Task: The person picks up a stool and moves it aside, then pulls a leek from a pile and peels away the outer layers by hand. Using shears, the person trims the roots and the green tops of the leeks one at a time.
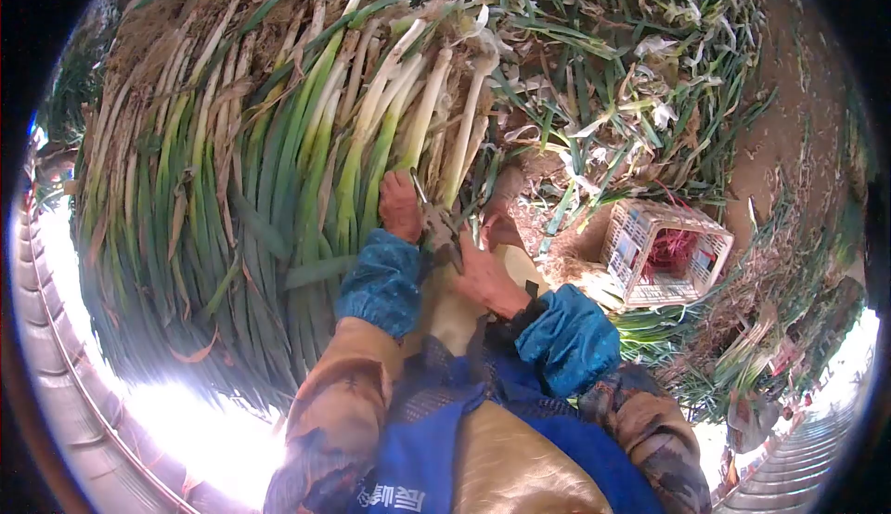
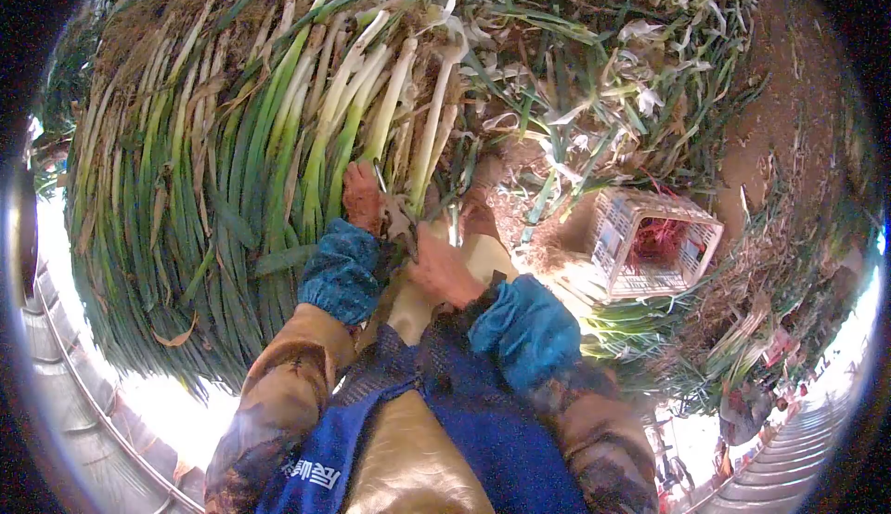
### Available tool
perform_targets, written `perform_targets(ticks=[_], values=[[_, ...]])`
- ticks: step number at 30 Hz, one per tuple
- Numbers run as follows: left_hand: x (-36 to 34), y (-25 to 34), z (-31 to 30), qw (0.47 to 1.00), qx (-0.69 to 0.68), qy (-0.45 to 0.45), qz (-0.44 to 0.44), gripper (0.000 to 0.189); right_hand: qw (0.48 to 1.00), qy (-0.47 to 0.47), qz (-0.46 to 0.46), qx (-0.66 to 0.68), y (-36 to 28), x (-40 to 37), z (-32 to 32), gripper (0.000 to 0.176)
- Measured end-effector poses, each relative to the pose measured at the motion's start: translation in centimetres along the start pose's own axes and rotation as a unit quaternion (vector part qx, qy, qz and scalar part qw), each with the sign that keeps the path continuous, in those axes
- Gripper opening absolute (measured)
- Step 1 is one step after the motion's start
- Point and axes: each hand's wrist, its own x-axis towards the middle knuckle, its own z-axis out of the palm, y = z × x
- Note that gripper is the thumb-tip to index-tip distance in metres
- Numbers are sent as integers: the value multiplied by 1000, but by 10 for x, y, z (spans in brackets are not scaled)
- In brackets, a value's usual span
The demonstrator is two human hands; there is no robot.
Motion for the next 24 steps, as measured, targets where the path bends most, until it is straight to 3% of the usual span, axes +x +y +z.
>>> perform_targets(ticks=[1,4,7,10,13,16,20,24], values=[[-1,0,0,1000,-4,8,1,31,1000,14,-19,9,-1,2,0,47],[-2,-4,0,1000,-20,20,5,33,999,-27,35,-25,-8,0,-2,81],[-1,-6,-1,999,-37,14,-6,35,999,-25,34,-21,-14,-15,0,78],[0,-3,-5,999,-34,-3,-15,37,996,58,-19,-69,6,6,5,70],[1,4,-12,999,-14,-34,-35,41,992,41,80,-91,-4,53,-19,49],[6,2,-13,995,-15,-80,-58,48,986,70,116,-94,-9,78,-36,50],[10,6,-28,971,-19,-190,-141,56,986,38,125,-106,-23,45,-33,49],[10,1,-33,967,-44,-211,-135,61,989,86,73,-98,-25,55,-32,51]])
